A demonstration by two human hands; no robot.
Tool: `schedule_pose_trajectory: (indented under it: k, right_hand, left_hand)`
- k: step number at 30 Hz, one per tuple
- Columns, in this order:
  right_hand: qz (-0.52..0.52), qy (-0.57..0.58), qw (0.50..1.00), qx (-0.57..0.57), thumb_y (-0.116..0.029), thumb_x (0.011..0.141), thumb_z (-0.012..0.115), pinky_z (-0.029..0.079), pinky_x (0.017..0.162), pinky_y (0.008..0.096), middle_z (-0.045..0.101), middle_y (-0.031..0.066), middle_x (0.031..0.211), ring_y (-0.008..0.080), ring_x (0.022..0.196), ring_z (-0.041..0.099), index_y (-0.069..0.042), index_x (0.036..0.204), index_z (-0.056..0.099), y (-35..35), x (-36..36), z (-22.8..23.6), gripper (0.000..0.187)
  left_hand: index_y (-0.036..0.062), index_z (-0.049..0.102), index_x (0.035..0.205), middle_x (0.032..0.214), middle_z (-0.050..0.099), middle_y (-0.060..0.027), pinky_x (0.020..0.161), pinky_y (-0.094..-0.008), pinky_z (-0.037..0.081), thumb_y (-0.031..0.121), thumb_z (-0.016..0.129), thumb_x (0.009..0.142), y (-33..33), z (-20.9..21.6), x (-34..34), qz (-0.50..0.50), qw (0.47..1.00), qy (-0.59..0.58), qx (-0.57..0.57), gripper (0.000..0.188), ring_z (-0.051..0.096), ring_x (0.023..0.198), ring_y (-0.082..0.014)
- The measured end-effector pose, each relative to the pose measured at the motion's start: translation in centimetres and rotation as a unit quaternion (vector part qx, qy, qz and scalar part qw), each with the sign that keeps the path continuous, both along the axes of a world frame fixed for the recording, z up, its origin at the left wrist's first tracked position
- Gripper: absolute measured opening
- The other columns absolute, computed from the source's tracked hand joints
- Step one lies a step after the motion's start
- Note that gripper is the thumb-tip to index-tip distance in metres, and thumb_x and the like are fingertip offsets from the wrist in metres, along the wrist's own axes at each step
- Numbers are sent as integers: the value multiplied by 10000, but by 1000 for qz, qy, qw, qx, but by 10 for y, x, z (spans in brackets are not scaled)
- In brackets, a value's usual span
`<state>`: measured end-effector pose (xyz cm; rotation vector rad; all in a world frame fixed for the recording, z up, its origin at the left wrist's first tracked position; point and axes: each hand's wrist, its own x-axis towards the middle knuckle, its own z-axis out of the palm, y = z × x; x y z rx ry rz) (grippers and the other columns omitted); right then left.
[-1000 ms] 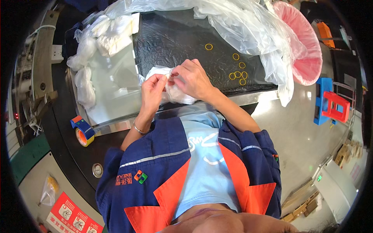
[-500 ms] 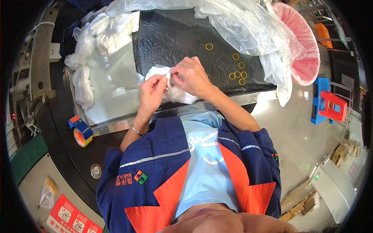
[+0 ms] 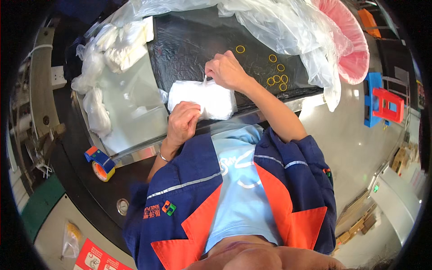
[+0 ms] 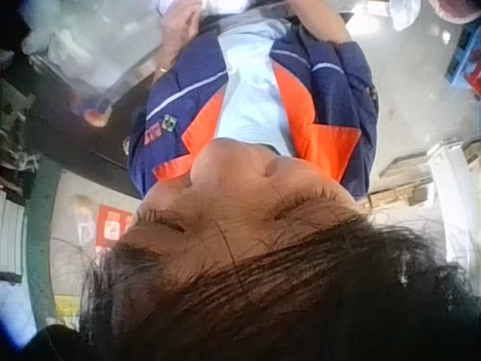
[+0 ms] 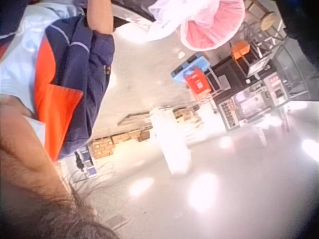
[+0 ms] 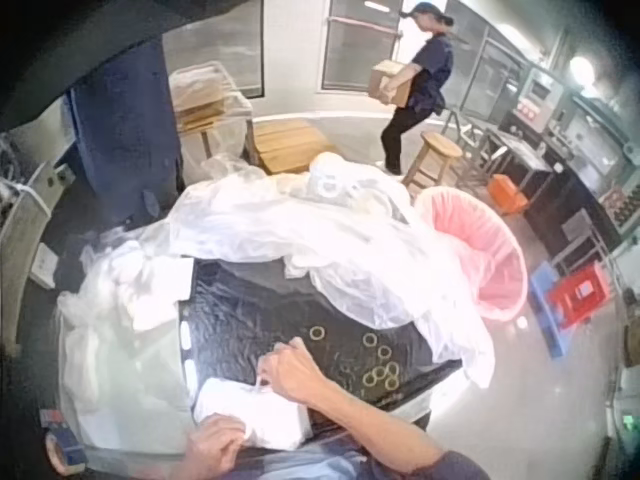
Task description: The person folds white disposable fabric items and organizes them into bundles by hand on a workstation table.
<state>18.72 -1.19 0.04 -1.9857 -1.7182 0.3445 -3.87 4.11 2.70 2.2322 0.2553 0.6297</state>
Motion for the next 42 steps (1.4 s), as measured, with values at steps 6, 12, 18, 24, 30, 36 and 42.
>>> schedule_pose_trajectory:
  k: [6, 12, 18, 24, 30, 36, 42]
  right_hand:
    - [-4, -38, 999, -28, -137, 756, 588, 377, 722, 373, 640, 92, 683, 256, 708, 613, -129, 671, 664, 7, 5, -9, 115]
    - [-4, -75, 997, -11, -150, 772, 585, 388, 745, 382, 637, 80, 667, 255, 748, 615, -119, 681, 666, 5, 3, -8, 125]
    - [-59, -78, 984, 147, -86, 705, 697, 416, 808, 391, 590, 65, 1054, 269, 935, 559, -68, 972, 605, -9, -3, 34, 283]
    - [96, -16, 985, 142, -207, 664, 760, 400, 845, 385, 583, 60, 1065, 251, 1013, 531, -100, 984, 614, -75, -30, 49, 368]
    - [167, -7, 979, 114, -196, 662, 735, 416, 884, 398, 582, 59, 1067, 246, 1034, 539, -90, 1003, 627, -97, -23, 32, 373]
    - [255, -94, 953, 137, -170, 712, 575, 429, 845, 369, 590, 54, 1012, 230, 979, 551, -66, 872, 614, -96, -21, 18, 195]
    - [144, 26, 984, 104, -183, 771, 641, 434, 790, 388, 596, 56, 957, 249, 922, 554, -54, 818, 641, -82, -17, 41, 137]
  left_hand:
    - [27, 612, 804, 893, 652, -67, 804, -360, 453, -26, 687, 702, 7, -1, -5, -87, 996, 20, -7, 137, 610, 916, -254]
    - [24, 592, 789, 936, 633, -68, 823, -375, 448, -21, 689, 703, 8, 2, -2, -111, 993, 27, 33, 137, 597, 945, -256]
    - [28, 584, 809, 977, 603, -115, 836, -408, 448, 38, 703, 741, 15, -5, -10, -50, 996, 52, -50, 137, 584, 917, -302]
    - [75, 558, 1149, 1269, 505, -141, 975, -505, 361, 346, 804, 662, 32, 28, 2, -74, 990, 73, 92, 610, 474, 1172, -364]
    - [98, 410, 1395, 1494, 312, -160, 1095, -562, 234, 431, 786, 640, 46, 14, 14, -128, 954, 184, 199, 907, 270, 1393, -360]
    - [73, 375, 1412, 1495, 308, -187, 1089, -579, 237, 472, 731, 672, 26, -15, -1, -115, 945, 191, 241, 913, 271, 1396, -357]
    - [153, 528, 1329, 1503, 302, -186, 1102, -602, 165, 410, 731, 734, 22, 9, 1, -67, 959, 147, 231, 680, 288, 1385, -384]
